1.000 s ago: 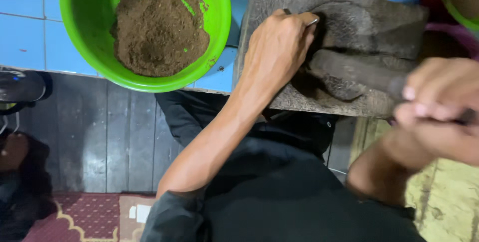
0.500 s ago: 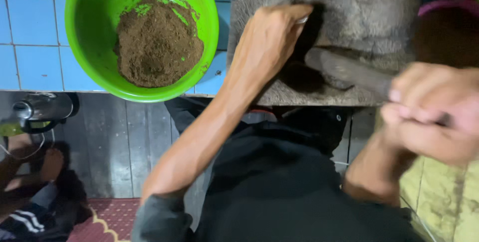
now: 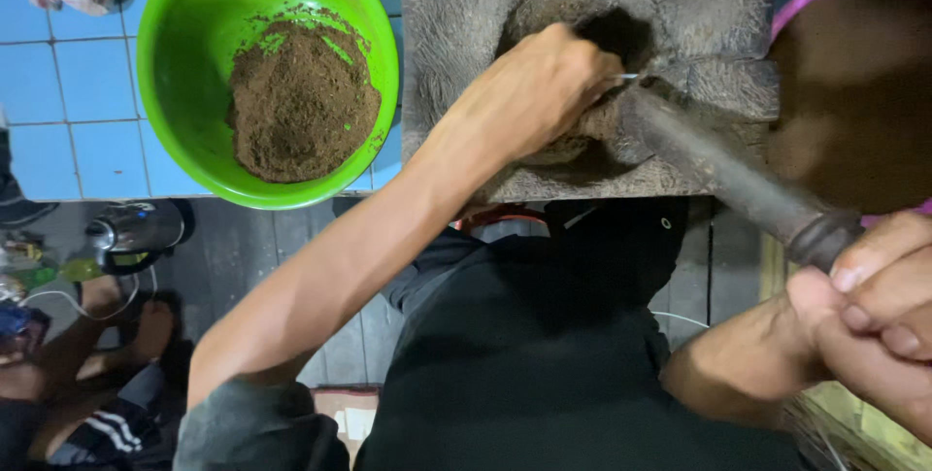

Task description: The person uses a pestle and mortar to grind a brown substance. They repeatedly press and rotate the pestle against the material in the mortar while occasionally using a spoon to gather the ground material.

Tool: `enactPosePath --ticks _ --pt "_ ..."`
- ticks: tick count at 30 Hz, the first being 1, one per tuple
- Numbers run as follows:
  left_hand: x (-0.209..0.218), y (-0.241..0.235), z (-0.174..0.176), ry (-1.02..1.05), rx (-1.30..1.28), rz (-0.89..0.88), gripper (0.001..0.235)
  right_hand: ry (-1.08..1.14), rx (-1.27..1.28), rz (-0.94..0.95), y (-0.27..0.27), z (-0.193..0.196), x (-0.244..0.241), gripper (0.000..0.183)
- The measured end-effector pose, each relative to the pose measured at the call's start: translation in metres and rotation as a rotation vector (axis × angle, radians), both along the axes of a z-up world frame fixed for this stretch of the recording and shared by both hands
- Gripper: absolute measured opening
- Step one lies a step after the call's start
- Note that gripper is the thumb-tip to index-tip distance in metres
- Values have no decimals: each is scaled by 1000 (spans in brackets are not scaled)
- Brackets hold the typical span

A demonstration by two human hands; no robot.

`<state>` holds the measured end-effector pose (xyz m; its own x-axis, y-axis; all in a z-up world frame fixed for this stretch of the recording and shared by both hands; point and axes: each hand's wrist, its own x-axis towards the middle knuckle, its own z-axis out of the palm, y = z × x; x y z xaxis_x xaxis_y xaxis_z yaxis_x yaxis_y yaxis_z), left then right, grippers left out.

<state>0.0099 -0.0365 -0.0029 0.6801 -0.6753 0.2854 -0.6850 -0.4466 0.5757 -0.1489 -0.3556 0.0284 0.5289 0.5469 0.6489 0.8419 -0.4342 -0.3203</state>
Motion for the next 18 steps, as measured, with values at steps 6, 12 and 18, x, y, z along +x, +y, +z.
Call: enactPosePath --ticks 6,12,18 --pt "-30 18 16 149 82 110 31 -16 27 -11 5 4 6 43" --pt "-21 19 39 242 49 218 9 -157 188 58 -33 -62 10 49" --pt "-15 0 -28 46 203 325 15 13 990 -269 -40 -149 -2 34"
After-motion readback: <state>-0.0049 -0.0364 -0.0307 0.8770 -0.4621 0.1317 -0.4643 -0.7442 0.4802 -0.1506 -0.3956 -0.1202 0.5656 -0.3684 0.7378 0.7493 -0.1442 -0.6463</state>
